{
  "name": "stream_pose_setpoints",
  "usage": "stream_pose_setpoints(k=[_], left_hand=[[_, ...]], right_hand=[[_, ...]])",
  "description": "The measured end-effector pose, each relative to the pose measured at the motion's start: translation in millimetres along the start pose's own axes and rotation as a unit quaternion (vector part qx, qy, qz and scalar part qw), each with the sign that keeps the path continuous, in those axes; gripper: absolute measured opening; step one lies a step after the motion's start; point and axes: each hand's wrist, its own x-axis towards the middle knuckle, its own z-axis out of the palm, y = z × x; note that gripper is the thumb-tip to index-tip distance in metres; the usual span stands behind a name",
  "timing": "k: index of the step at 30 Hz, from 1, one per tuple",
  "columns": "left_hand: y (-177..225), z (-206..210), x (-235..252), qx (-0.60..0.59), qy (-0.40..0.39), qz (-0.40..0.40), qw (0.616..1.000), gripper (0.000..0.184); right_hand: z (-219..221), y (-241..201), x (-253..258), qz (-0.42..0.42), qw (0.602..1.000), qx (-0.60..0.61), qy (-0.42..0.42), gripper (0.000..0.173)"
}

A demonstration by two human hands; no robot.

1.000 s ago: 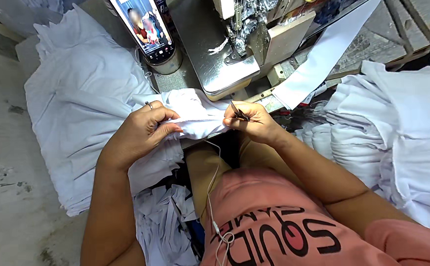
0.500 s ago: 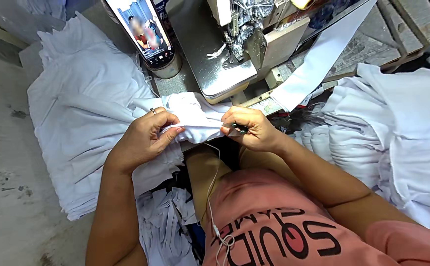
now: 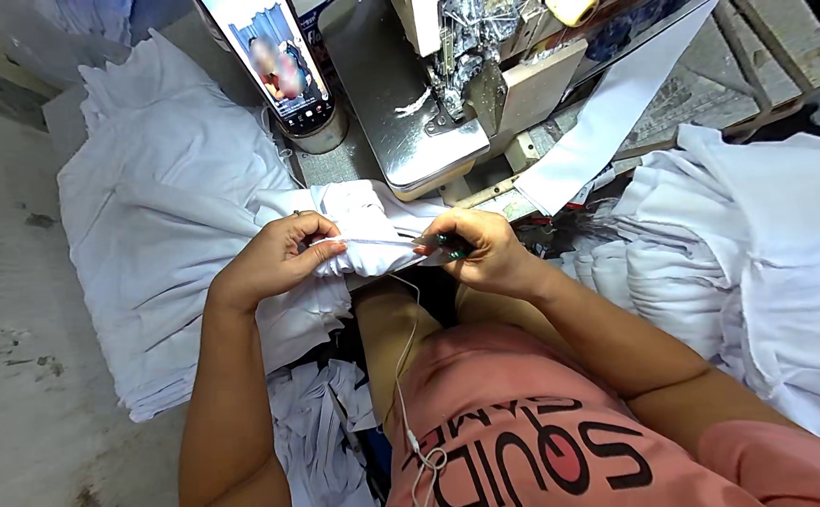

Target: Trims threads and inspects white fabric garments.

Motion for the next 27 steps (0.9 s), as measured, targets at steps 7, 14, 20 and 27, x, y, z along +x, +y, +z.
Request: stream_pose_setpoints(k=[7,14,20,27], left_hand=[[48.3,14.5,-4.9,0.283,0.1,-0.032,0.954,0.03],[81.7,62.4,3.6,0.233,0.11,0.098,0.961,0.047],[74.4,59.5,7.5,0.231,0.114,0.108,0.96,0.021],[77.8,10.4,31.9,0.163,0.186,0.092,0.965,0.021]], right_hand=[[-2.8,-6.0,5.3,-0.038,0.999,-0.025,-0.002,0.011],[-4.0,-16.8,10.9,-0.077,0.997,-0.016,0.007,0.009],[-3.0,-19.4,11.7,-0.085,0.996,0.006,0.011,0.007],[-4.9,20.5,-5.6,0.054,0.991,0.001,0.123,0.012]])
